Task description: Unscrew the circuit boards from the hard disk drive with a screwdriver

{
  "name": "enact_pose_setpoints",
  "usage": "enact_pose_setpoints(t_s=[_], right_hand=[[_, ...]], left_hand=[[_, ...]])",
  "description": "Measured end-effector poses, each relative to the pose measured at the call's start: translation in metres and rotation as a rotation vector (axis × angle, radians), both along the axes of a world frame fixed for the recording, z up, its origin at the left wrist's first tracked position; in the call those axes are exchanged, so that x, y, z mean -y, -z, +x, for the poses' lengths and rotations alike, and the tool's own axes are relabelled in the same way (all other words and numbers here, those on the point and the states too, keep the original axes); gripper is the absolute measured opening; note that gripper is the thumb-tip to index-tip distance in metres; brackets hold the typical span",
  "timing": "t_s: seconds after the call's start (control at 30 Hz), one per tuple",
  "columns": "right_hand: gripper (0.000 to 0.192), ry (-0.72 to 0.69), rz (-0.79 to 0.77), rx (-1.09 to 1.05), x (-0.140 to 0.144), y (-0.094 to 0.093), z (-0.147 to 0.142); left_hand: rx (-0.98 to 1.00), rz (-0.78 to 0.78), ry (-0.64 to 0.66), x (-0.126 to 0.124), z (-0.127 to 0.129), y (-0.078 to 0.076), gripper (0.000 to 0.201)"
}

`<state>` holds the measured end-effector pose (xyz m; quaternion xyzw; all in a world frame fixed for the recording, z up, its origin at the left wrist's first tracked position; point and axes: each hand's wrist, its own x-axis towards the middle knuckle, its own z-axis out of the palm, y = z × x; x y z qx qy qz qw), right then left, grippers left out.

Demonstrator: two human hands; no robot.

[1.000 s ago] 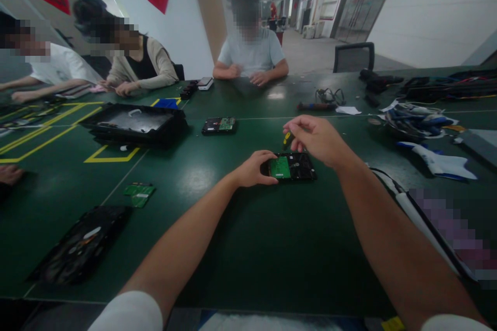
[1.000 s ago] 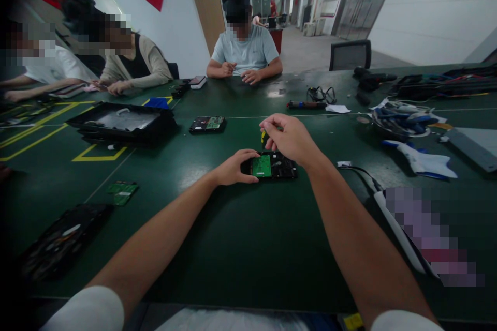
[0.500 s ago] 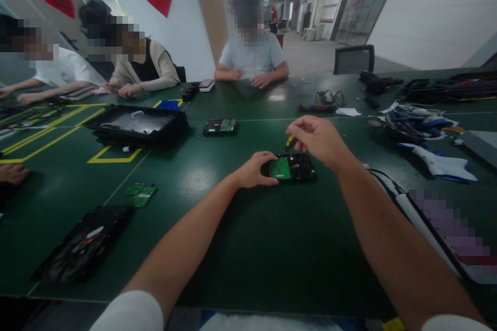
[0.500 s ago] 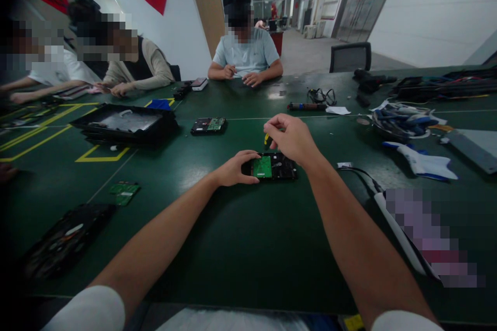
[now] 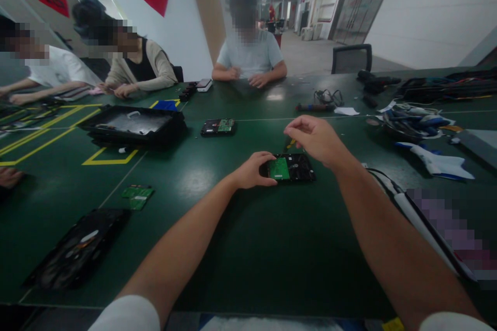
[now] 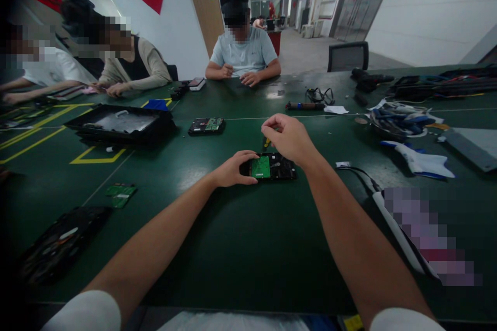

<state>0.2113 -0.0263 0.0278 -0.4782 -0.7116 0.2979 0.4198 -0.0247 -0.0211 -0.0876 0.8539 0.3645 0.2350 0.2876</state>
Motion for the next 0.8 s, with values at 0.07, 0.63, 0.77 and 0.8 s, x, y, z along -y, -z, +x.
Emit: enact_pose_setpoints(t_s=[0.07,0.63,0.77,0.8], right_hand=[[0.02,-0.054,-0.025,-0.019,0.0023,-0.0025,-0.0013],[0.02,-0.033,-0.045,-0.044,0.003,-0.0032,-0.0022],[0.025,-0.146,-0.081,-0.063,0.0063,-0.0066,-0.0032],[0.025,-0.154,-0.08,-0.063,0.0065,-0.0067,-0.003]], left_hand=[[0.002,0.003,0.002,-0.0002,0.0003,0.0009,0.086],[0.011,-0.004,-0.008,-0.0014,0.0004,0.0032,0.085],[0.012,-0.017,-0.007,-0.0004,0.0003,0.0017,0.086],[0.009,-0.023,-0.009,0.0,0.0003,0.0011,0.086]])
